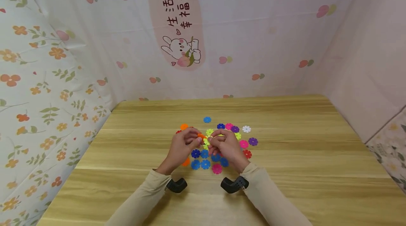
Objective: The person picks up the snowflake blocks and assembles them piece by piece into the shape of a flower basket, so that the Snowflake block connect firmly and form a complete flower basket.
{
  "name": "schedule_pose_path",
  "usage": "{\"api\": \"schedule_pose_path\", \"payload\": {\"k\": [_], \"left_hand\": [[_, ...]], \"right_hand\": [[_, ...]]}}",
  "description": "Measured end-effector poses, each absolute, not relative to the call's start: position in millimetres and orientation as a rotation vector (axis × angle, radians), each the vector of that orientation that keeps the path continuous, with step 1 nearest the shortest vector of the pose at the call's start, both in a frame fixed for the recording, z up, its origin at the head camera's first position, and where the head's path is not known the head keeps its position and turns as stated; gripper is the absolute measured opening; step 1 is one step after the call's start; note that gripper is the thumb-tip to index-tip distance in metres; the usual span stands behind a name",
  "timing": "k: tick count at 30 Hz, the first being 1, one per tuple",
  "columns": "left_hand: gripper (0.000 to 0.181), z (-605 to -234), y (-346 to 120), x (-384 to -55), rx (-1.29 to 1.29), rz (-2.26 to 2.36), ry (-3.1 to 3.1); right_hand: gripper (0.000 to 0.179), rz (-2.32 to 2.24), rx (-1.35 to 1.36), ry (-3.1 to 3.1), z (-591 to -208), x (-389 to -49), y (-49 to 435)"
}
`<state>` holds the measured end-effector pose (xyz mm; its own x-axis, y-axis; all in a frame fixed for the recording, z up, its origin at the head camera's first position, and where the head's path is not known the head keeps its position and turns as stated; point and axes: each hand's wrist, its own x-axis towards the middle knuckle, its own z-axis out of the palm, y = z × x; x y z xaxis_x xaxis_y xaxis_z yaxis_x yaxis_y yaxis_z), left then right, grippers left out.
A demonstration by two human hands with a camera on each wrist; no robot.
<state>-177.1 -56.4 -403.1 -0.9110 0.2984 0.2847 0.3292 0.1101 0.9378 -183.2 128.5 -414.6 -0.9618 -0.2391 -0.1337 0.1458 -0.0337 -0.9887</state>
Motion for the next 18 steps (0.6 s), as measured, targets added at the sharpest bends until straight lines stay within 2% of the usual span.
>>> {"api": "schedule_pose_path", "payload": {"k": [5, 13, 18], "left_hand": [[0.019, -421, -59, -187, -0.463, -2.242, -2.252], [0.019, -429, -53, -190, -0.505, -2.215, -2.245], [0.014, -429, -53, -191, -0.419, -2.236, -2.227]], "right_hand": [[0.022, -2.141, -0.106, 1.964, -416, -182, 123], [0.023, -2.054, -0.161, 1.939, -418, -182, 120], [0.025, -1.915, -0.278, 2.001, -418, -182, 125]]}}
